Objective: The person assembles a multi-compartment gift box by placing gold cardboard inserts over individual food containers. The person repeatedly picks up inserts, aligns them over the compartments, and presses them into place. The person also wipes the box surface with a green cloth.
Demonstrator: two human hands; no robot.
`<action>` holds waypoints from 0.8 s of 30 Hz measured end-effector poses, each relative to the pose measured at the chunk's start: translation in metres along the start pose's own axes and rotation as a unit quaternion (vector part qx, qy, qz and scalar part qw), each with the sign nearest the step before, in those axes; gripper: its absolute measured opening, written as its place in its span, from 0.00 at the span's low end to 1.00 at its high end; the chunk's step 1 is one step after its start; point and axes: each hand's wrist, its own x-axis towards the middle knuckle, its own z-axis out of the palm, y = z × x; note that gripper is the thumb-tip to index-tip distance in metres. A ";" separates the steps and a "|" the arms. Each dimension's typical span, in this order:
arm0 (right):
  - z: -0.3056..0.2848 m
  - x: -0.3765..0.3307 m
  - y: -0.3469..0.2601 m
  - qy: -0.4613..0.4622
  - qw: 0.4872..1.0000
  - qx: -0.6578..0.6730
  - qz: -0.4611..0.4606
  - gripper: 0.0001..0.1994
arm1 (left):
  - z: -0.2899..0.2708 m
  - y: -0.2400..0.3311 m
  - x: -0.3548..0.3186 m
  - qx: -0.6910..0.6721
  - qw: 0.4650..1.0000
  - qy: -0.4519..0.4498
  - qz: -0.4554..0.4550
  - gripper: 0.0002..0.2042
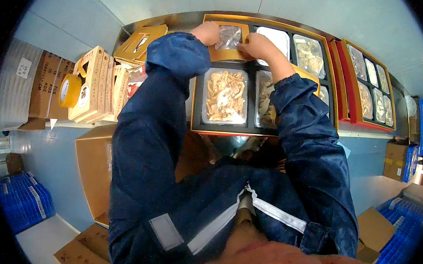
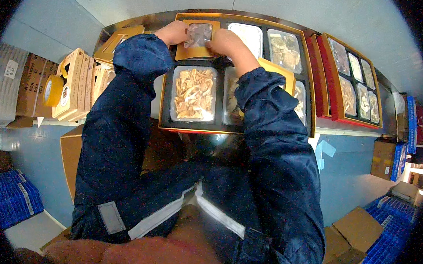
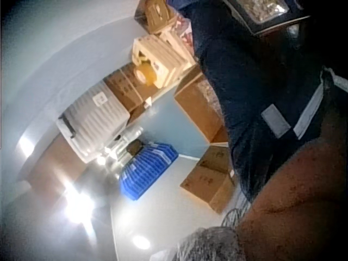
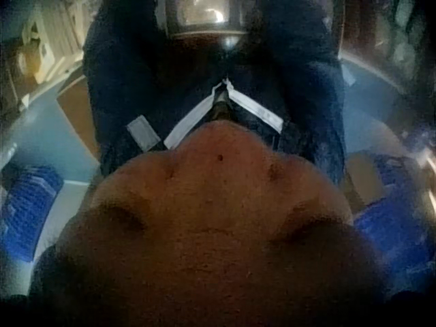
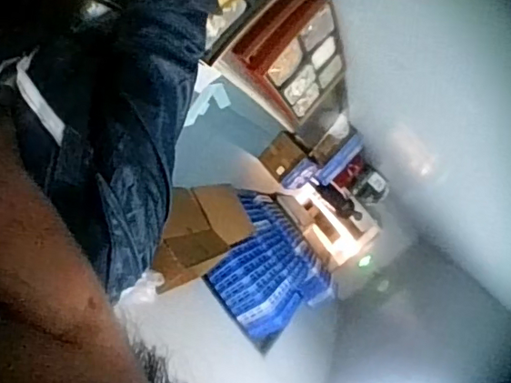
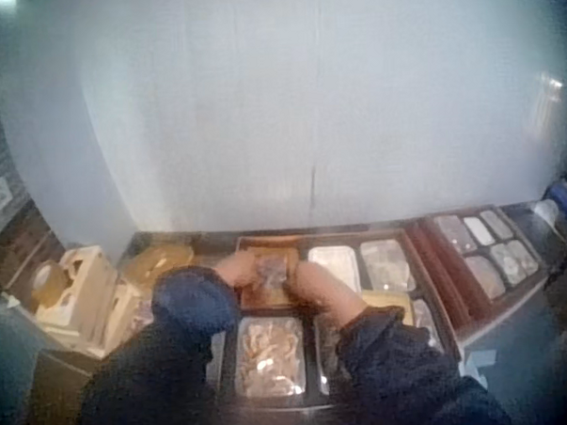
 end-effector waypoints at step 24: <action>0.015 -0.031 0.002 0.088 0.991 -0.062 -0.081 0.25 | 0.006 0.033 -0.131 -0.107 0.971 0.175 0.119 0.17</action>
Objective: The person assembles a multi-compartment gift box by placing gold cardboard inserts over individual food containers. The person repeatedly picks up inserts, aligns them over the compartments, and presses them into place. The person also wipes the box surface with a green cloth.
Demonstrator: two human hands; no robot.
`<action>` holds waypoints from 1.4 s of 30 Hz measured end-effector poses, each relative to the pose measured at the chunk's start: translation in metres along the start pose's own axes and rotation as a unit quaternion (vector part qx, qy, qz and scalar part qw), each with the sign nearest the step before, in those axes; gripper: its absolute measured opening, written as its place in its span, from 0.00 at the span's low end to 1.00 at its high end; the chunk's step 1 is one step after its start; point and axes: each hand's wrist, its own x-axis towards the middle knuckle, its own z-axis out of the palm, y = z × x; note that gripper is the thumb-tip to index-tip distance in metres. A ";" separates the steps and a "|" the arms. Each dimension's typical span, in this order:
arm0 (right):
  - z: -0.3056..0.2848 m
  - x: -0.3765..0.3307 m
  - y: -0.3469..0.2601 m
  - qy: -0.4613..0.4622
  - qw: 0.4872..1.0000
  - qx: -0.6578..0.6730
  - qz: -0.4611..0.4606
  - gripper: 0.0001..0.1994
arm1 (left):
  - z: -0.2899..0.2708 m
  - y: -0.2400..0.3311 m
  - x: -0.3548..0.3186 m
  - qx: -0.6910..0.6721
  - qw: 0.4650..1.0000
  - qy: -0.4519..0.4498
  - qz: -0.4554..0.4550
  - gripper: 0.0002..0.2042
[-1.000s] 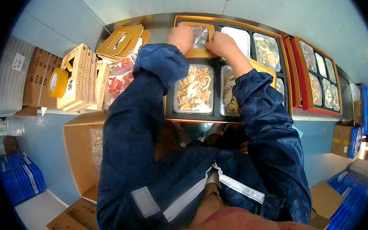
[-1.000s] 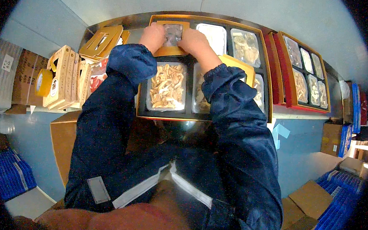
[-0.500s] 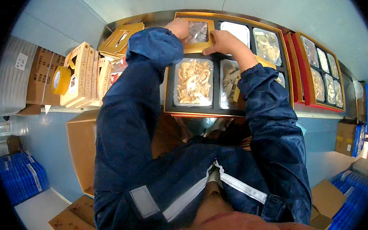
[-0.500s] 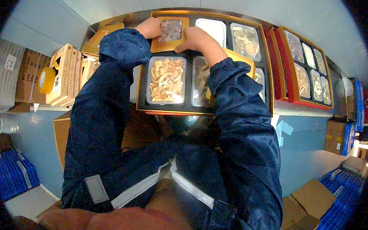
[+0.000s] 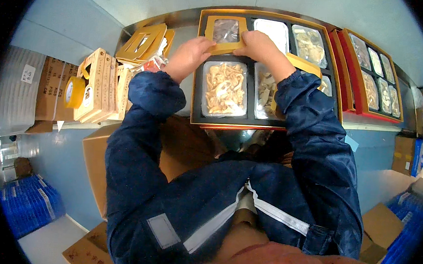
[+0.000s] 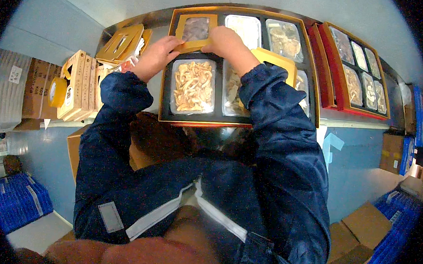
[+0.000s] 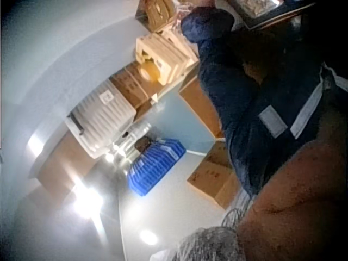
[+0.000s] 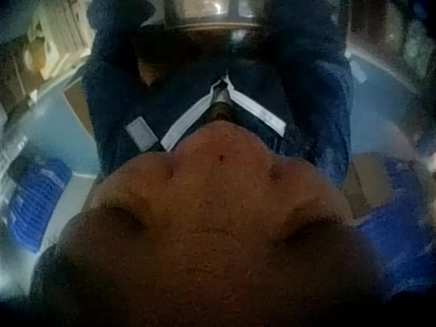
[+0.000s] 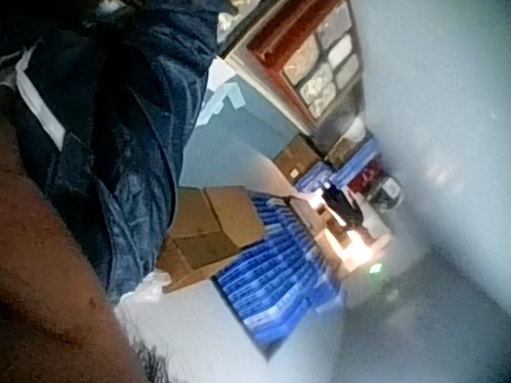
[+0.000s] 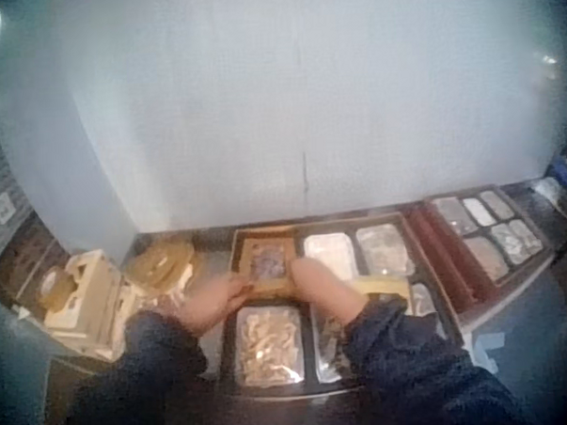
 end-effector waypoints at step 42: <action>0.018 -0.024 -0.001 0.112 0.992 -0.016 -0.048 0.11 | 0.015 0.025 0.003 0.215 0.973 0.028 -0.077 0.07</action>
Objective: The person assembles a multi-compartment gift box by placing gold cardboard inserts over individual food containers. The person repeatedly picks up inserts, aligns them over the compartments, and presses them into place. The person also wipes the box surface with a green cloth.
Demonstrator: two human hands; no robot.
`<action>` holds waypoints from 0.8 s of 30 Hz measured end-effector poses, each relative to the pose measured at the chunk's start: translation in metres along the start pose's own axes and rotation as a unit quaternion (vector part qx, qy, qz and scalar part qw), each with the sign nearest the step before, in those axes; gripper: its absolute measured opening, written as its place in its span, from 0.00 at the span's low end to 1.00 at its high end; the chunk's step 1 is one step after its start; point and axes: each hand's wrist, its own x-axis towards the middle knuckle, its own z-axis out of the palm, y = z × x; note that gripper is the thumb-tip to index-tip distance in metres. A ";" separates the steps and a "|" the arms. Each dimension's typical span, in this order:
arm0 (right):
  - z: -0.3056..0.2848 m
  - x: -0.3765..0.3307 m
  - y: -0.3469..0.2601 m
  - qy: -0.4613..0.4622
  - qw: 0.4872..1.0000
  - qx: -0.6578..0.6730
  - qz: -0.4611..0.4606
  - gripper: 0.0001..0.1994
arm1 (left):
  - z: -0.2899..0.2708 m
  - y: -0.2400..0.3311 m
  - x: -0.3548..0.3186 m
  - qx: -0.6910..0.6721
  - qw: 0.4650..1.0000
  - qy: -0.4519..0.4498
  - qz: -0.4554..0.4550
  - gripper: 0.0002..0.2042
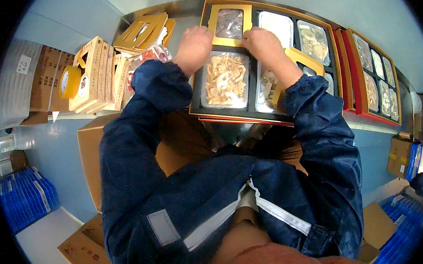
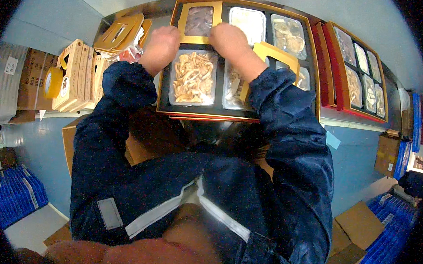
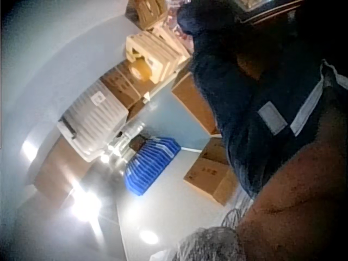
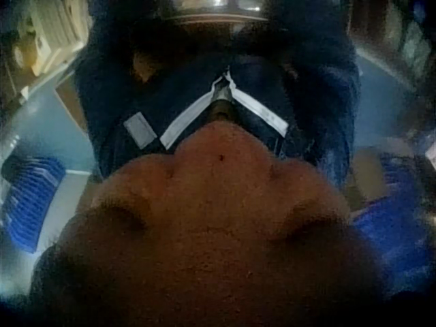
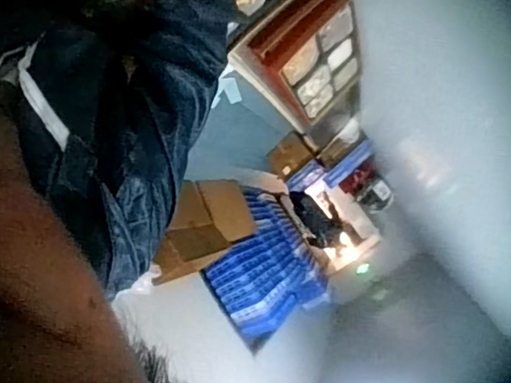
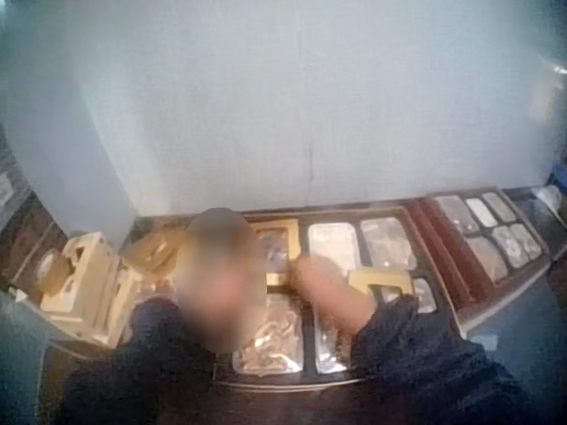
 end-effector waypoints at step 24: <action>0.067 0.134 0.096 0.053 0.993 -0.046 0.098 0.14 | 0.040 0.002 -0.002 -0.088 0.990 0.081 -0.069 0.21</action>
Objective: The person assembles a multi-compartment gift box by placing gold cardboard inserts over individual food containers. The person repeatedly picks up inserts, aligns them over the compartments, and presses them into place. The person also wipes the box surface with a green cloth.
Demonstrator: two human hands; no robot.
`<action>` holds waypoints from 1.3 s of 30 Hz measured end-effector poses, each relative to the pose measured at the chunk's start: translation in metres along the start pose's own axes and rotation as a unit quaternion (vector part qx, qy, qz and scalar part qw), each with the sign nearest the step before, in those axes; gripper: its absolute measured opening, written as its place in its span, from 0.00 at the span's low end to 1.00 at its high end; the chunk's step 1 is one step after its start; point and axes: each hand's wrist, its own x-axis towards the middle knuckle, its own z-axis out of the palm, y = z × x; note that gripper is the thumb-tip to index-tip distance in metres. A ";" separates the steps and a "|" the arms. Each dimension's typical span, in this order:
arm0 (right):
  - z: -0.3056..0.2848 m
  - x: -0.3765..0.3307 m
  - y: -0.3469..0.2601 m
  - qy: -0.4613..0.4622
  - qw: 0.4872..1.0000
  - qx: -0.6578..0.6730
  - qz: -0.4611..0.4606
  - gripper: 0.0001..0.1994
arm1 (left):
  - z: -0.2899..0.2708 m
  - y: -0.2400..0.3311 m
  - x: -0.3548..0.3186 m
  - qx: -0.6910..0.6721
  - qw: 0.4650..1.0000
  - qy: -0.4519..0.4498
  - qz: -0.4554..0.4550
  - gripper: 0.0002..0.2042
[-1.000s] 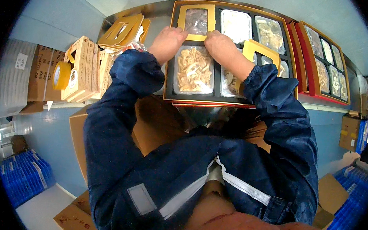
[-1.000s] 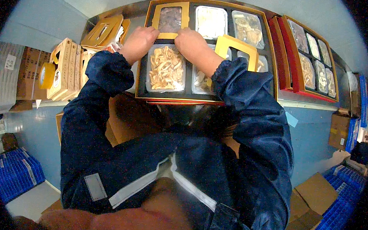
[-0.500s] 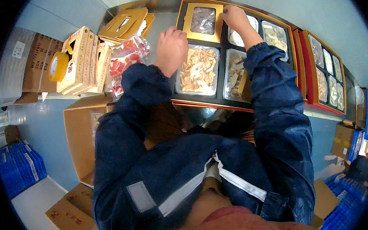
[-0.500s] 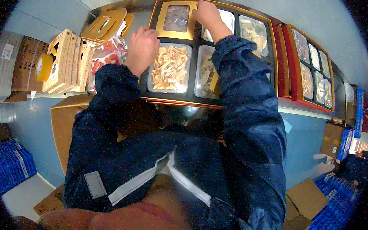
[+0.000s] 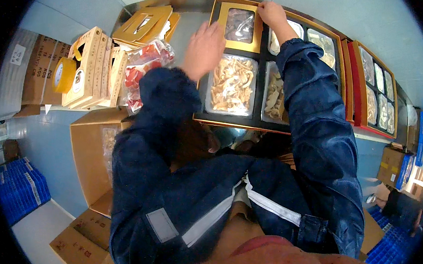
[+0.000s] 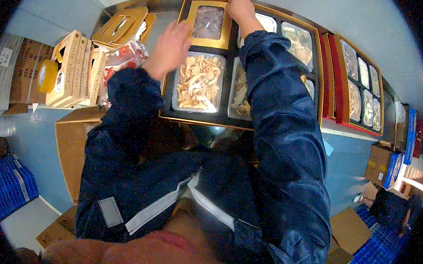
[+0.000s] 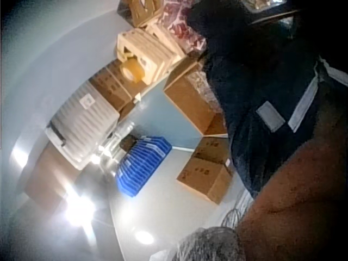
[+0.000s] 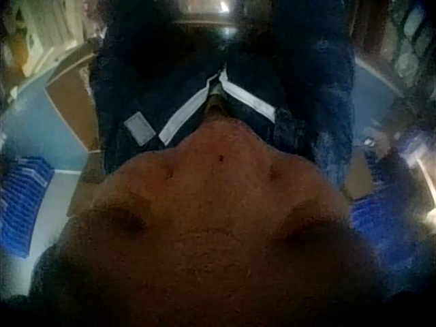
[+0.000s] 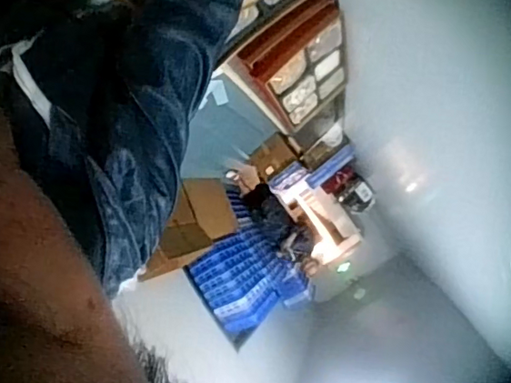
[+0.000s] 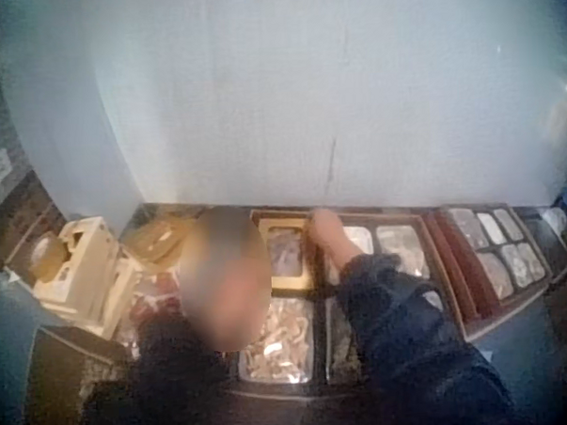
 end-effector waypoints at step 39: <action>-0.010 -0.034 -0.037 0.069 0.986 -0.110 -0.101 0.10 | 0.048 -0.046 0.082 0.110 0.992 0.009 0.058 0.18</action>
